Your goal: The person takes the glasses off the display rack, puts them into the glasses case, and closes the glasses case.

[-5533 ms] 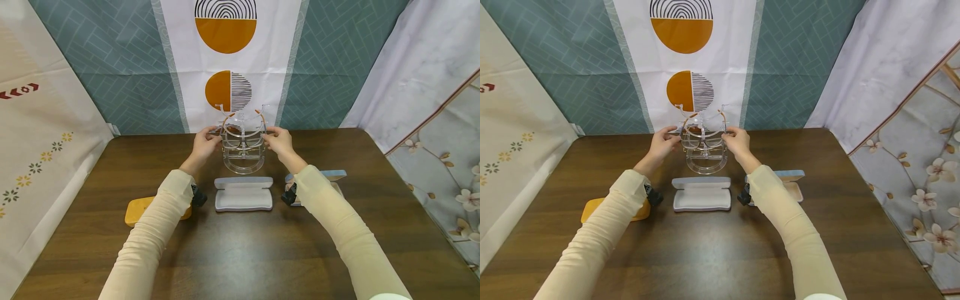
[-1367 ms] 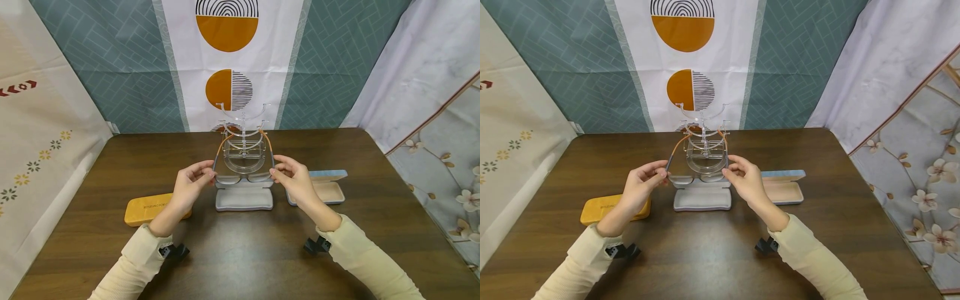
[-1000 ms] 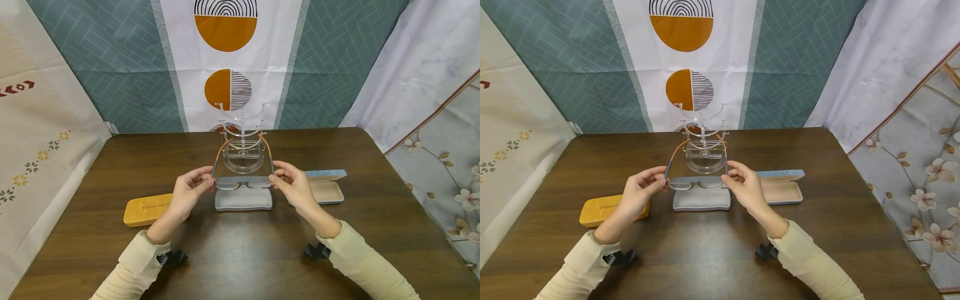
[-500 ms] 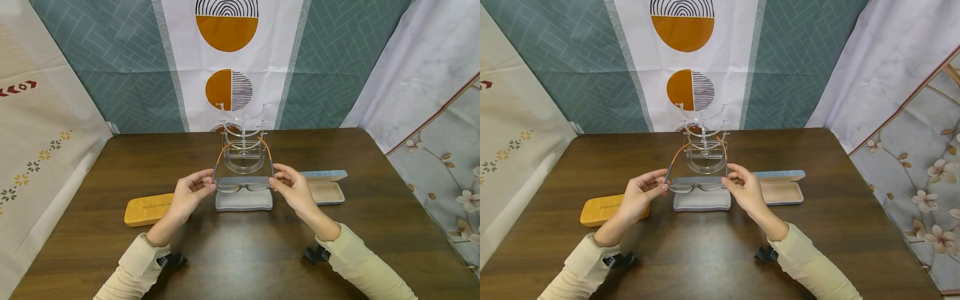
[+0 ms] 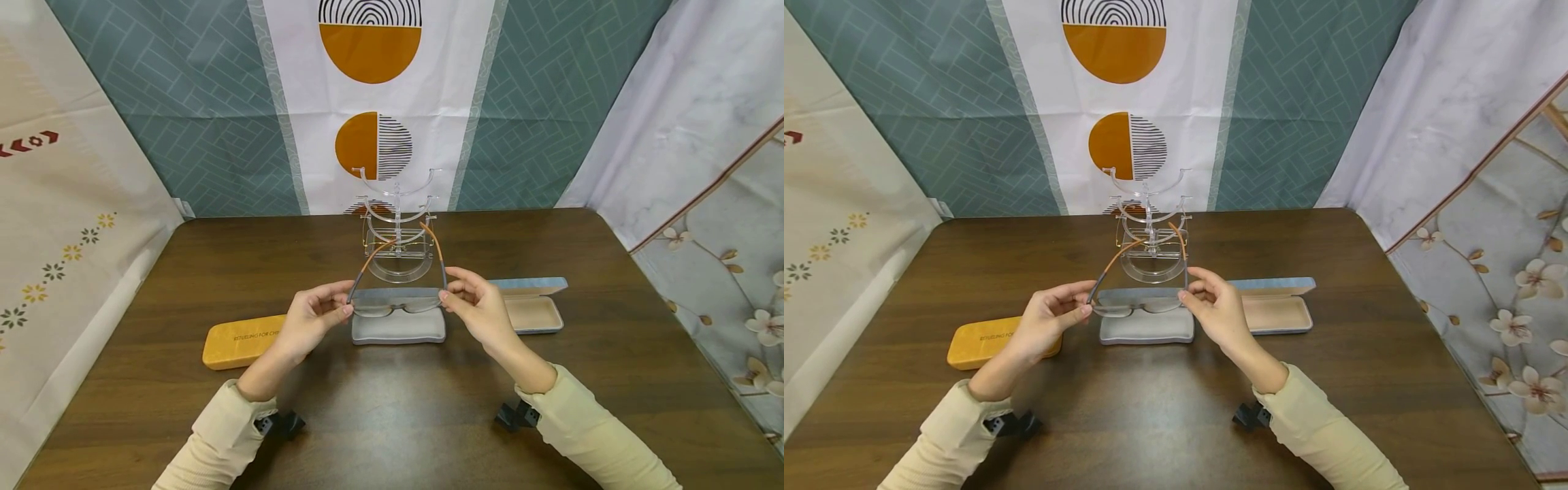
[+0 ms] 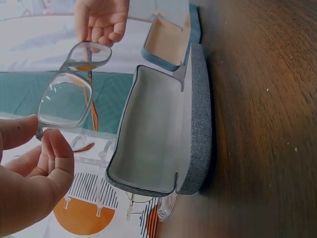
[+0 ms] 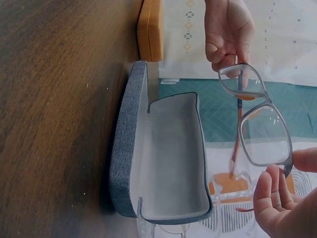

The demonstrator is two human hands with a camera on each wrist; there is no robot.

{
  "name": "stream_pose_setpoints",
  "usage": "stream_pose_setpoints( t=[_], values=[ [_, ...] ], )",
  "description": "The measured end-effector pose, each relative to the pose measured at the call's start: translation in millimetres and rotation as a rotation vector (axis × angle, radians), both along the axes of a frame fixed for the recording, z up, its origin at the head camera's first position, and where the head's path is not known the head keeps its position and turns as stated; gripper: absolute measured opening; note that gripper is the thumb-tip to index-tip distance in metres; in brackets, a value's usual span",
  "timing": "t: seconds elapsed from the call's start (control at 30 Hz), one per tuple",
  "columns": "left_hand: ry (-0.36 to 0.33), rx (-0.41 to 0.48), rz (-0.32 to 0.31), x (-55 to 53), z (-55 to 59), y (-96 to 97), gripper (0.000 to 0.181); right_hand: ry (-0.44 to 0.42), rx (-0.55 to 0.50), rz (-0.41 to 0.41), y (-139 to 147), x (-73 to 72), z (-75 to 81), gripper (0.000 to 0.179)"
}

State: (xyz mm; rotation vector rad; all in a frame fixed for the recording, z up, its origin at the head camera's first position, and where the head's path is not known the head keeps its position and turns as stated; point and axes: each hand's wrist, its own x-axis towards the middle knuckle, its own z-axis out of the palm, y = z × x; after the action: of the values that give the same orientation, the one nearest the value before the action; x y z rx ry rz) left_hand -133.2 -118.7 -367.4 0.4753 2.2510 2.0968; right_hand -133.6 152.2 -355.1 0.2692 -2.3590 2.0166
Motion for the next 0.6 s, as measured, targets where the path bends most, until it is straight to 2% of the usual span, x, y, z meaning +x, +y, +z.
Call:
stream_pose_setpoints(
  t=[0.2, 0.6],
  values=[
    [0.032, -0.016, -0.057, -1.0, -1.7, 0.2, 0.035, 0.006, 0.007, -0.001, 0.7, -0.2, -1.1, 0.042],
    [0.035, -0.107, -0.102, -0.5, 0.3, 0.5, 0.03, 0.003, 0.007, 0.0, 1.5, -0.8, -2.6, 0.041]
  ],
)
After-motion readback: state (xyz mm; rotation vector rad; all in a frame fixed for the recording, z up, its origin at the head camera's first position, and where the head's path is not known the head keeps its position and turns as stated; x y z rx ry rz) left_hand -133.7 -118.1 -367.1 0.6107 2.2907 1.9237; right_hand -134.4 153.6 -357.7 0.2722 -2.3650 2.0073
